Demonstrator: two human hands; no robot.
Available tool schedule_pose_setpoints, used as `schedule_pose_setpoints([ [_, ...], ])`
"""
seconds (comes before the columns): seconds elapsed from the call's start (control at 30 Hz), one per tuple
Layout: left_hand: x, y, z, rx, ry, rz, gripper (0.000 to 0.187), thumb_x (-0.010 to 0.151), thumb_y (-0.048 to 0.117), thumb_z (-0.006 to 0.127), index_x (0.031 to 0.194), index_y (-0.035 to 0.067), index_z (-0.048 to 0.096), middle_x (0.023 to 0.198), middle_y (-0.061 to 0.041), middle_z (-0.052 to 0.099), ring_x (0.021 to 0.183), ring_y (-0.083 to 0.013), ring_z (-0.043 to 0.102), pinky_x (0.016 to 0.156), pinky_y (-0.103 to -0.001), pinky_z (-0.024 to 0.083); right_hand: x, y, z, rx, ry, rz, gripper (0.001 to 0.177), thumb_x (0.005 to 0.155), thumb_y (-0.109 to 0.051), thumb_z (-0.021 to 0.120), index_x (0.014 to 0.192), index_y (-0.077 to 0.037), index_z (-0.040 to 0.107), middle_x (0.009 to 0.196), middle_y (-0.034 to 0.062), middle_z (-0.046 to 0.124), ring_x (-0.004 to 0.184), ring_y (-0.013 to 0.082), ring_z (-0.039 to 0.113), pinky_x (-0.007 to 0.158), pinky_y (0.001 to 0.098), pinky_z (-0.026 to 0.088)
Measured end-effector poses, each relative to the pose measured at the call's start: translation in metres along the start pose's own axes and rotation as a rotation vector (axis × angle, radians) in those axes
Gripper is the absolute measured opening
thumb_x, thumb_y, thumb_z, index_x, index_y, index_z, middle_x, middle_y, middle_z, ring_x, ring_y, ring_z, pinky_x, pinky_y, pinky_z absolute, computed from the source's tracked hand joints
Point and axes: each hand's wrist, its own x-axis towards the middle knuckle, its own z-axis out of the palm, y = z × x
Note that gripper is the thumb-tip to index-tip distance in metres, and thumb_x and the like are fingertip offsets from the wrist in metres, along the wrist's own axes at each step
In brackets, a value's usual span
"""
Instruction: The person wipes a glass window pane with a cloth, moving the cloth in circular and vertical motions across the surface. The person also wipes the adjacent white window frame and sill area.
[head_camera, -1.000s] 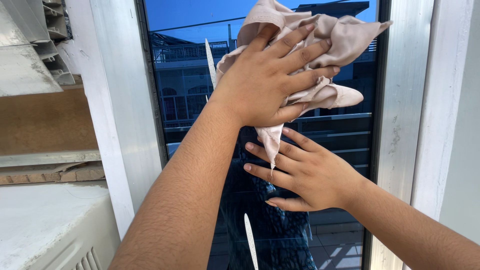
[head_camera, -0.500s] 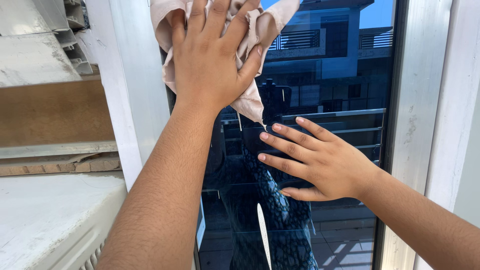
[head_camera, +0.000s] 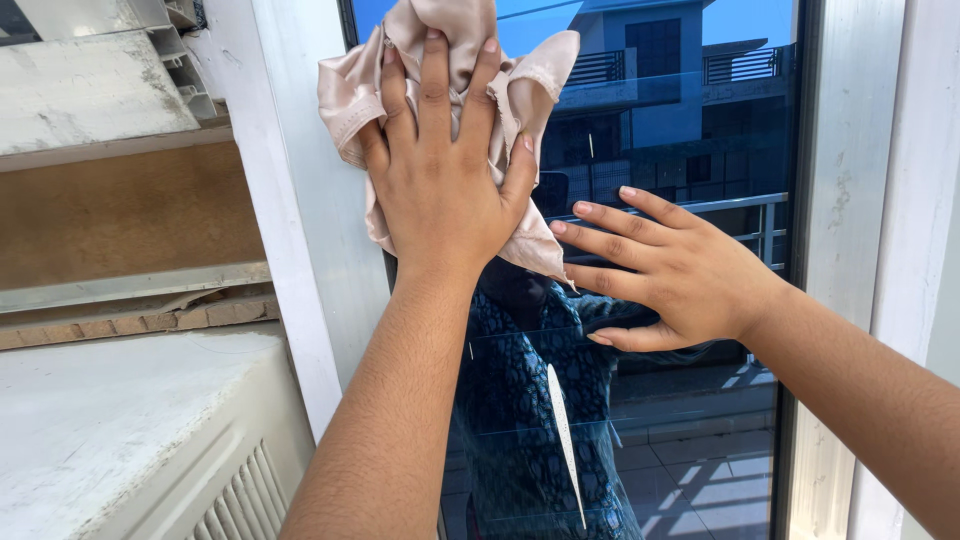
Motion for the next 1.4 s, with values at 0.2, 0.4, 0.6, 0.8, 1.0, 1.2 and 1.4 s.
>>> schedule_pose_setpoints([
  [0.2, -0.030, 0.004, -0.017, -0.082, -0.064, 0.017, 0.071, 0.099, 0.051, 0.062, 0.162, 0.031, 0.039, 0.169, -0.010, 0.024, 0.156, -0.0392, 0.020, 0.118, -0.067, 0.026, 0.000, -0.008, -0.008, -0.052, 0.071, 0.120, 0.061, 0.090, -0.061, 0.056, 0.138, -0.024, 0.060, 0.156, 0.0103, 0.047, 0.146, 0.0305, 0.039, 0.124, 0.0528, 0.022],
  [0.4, -0.054, -0.002, -0.030, -0.120, -0.109, 0.197, 0.071, 0.091, 0.051, 0.065, 0.157, 0.035, 0.044, 0.166, -0.006, 0.031, 0.153, -0.0365, 0.024, 0.115, -0.069, 0.027, 0.001, -0.011, -0.008, -0.118, 0.092, 0.164, 0.058, 0.091, -0.059, 0.057, 0.137, -0.023, 0.061, 0.151, 0.0123, 0.052, 0.145, 0.0332, 0.042, 0.124, 0.0535, 0.024],
  [0.6, -0.038, 0.002, -0.022, -0.114, -0.090, 0.125, 0.070, 0.093, 0.052, 0.066, 0.157, 0.034, 0.043, 0.166, -0.007, 0.028, 0.153, -0.0375, 0.023, 0.113, -0.070, 0.028, -0.001, -0.012, -0.008, -0.121, 0.115, 0.161, 0.057, 0.091, -0.057, 0.058, 0.136, -0.023, 0.062, 0.151, 0.0117, 0.053, 0.144, 0.0324, 0.044, 0.123, 0.0535, 0.027],
  [0.8, -0.003, 0.023, -0.003, -0.005, -0.041, 0.019, 0.074, 0.097, 0.055, 0.061, 0.163, 0.033, 0.036, 0.168, -0.008, 0.019, 0.154, -0.0380, 0.017, 0.114, -0.074, 0.026, -0.013, -0.008, -0.007, -0.073, 0.236, 0.300, 0.055, 0.098, -0.049, 0.058, 0.140, -0.014, 0.059, 0.155, 0.0137, 0.052, 0.147, 0.0321, 0.047, 0.123, 0.0505, 0.034],
  [1.0, 0.010, 0.080, 0.009, -0.043, -0.065, 0.024, 0.073, 0.100, 0.060, 0.057, 0.163, 0.034, 0.031, 0.170, -0.006, 0.015, 0.156, -0.0366, 0.015, 0.116, -0.074, 0.026, -0.027, 0.002, -0.003, -0.043, 0.389, 0.282, 0.063, 0.100, -0.054, 0.051, 0.145, -0.011, 0.055, 0.157, 0.0187, 0.048, 0.148, 0.0367, 0.045, 0.123, 0.0527, 0.033],
  [1.2, 0.015, 0.131, 0.018, -0.081, -0.078, 0.038, 0.070, 0.101, 0.060, 0.054, 0.162, 0.037, 0.031, 0.169, -0.003, 0.014, 0.157, -0.0334, 0.014, 0.119, -0.070, 0.027, -0.034, 0.009, -0.001, 0.045, 0.463, 0.262, 0.080, 0.096, -0.074, 0.042, 0.150, -0.015, 0.052, 0.163, 0.0205, 0.038, 0.154, 0.0389, 0.033, 0.128, 0.0562, 0.020],
  [1.4, -0.003, 0.169, 0.011, -0.240, -0.170, 0.190, 0.062, 0.104, 0.056, 0.052, 0.160, 0.038, 0.031, 0.170, 0.004, 0.024, 0.159, -0.0232, 0.019, 0.129, -0.055, 0.025, -0.053, 0.013, -0.008, -0.028, 0.398, 0.302, 0.088, 0.091, -0.082, 0.044, 0.152, -0.019, 0.052, 0.166, 0.0224, 0.029, 0.157, 0.0394, 0.012, 0.127, 0.0580, 0.000],
])
